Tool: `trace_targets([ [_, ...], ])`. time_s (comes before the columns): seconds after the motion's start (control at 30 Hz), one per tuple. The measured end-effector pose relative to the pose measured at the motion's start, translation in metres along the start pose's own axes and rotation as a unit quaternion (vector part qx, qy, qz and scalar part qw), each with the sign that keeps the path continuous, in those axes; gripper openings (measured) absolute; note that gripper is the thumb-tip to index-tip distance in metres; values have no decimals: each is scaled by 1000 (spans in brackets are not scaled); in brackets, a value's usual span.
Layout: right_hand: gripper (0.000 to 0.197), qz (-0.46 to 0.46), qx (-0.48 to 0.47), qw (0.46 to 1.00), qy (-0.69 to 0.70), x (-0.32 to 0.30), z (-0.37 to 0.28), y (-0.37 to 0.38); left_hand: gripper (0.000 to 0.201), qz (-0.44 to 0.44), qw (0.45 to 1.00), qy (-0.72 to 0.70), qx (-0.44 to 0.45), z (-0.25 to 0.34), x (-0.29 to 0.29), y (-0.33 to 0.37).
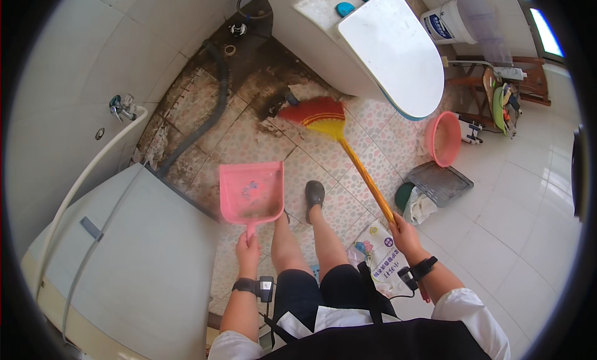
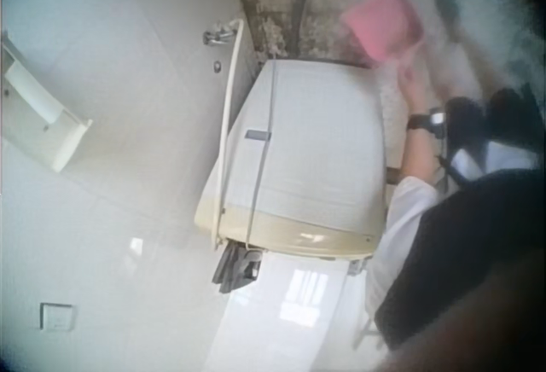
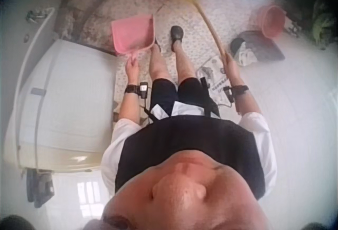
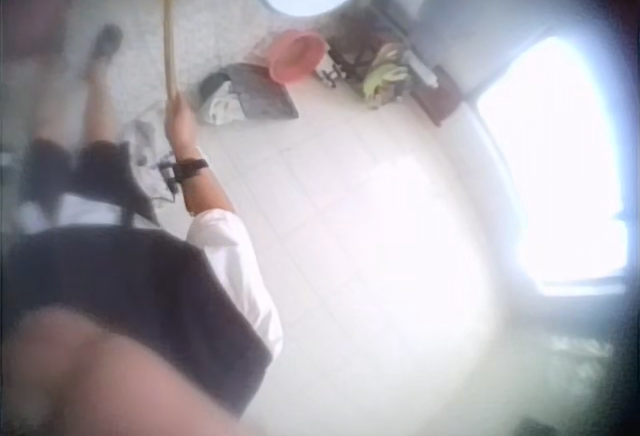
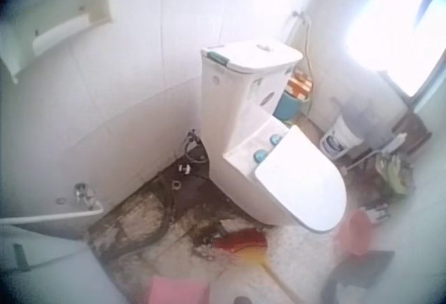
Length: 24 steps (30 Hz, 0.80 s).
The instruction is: The person sweeps debris from the floor into a dustpan in a bathroom, then moves items near the toilet to sweep behind them.
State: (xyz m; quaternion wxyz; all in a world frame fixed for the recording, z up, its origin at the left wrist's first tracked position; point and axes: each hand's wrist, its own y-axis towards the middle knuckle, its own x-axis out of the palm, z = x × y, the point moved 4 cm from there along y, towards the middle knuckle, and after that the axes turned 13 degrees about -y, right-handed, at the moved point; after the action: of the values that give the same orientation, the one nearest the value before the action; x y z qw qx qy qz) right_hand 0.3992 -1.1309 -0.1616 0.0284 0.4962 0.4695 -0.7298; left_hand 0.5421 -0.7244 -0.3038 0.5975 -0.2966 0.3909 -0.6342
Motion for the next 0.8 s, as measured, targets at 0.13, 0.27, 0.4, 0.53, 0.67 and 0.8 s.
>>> trace_targets([
  [0.13,36,-22,27,993,109,13,-2,19,19,-4,1000,3,-1,3,4,-2],
  [0.27,36,-97,95,967,215,0,-6,12,20,8,1000,8,13,5,5,-2],
  [0.4,36,-110,101,966,213,-13,-9,1,20,1,1000,4,-15,7,9,-2],
  [0.53,35,-64,43,978,192,-10,-18,12,19,-9,1000,0,-6,4,12,1],
  [0.67,31,-44,23,982,180,6,-32,54,18,-23,1000,-10,0,4,20,1],
  [0.8,32,-165,31,965,203,-17,-76,71,18,-17,1000,-13,-11,10,20,-4],
])
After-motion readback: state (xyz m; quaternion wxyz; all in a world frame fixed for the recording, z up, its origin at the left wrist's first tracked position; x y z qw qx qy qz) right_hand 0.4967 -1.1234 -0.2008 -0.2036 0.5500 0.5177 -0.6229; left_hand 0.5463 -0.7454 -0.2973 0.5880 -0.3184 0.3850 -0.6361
